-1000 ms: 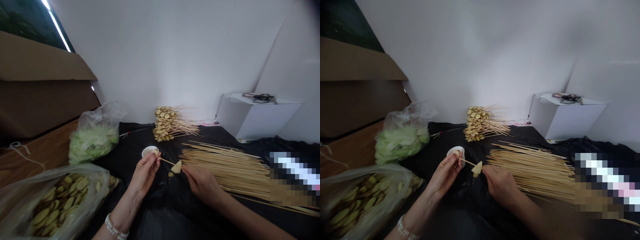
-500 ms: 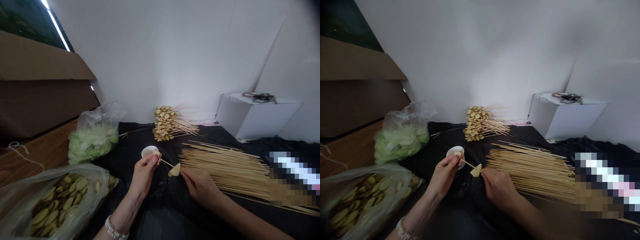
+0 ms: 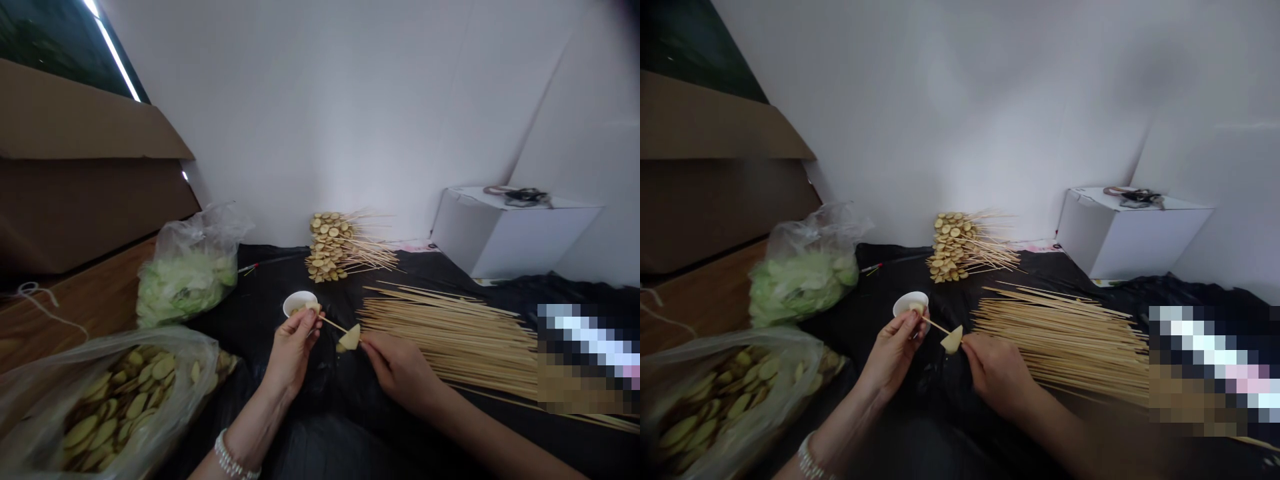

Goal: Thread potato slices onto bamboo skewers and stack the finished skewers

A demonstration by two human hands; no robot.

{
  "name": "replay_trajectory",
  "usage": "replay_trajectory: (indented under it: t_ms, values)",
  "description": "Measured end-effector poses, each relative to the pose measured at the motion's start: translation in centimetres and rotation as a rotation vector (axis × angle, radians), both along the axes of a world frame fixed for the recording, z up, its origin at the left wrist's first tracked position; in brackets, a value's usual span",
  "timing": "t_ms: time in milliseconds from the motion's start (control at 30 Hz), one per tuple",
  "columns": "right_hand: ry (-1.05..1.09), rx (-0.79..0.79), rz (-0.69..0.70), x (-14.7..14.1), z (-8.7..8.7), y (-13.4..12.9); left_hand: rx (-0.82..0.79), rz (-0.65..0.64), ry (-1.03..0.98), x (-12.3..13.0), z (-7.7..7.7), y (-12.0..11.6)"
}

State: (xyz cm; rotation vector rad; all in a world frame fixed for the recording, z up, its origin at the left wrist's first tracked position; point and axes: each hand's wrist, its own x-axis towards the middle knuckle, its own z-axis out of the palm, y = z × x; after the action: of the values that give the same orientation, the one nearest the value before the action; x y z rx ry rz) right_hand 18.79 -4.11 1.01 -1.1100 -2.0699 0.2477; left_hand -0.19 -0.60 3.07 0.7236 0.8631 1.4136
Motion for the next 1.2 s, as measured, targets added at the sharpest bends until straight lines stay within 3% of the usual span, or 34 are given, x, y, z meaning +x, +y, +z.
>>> replay_trajectory:
  t_ms: [167, 367, 667, 900, 1200]
  values:
    - [-0.022, 0.003, 0.018, 0.1, -0.1, -0.1, 0.063, 0.027, 0.046, 0.0, -0.2, 0.1]
    - [-0.102, 0.185, -0.048, 0.5, -0.9, 0.0, 0.092, 0.07, 0.145, 0.0, -0.3, 0.1]
    - [-0.081, -0.038, 0.007, -0.2, -0.4, -0.2, 0.087, 0.068, 0.2, 0.1, -0.6, 0.1]
    - [-0.073, 0.068, -0.031, 0.3, -1.3, 0.2, 0.089, 0.061, 0.238, 0.1, -0.9, 0.2]
    - [-0.051, -0.017, 0.028, -0.1, -0.8, 0.2, 0.086, 0.04, 0.253, 0.1, -1.2, 0.2]
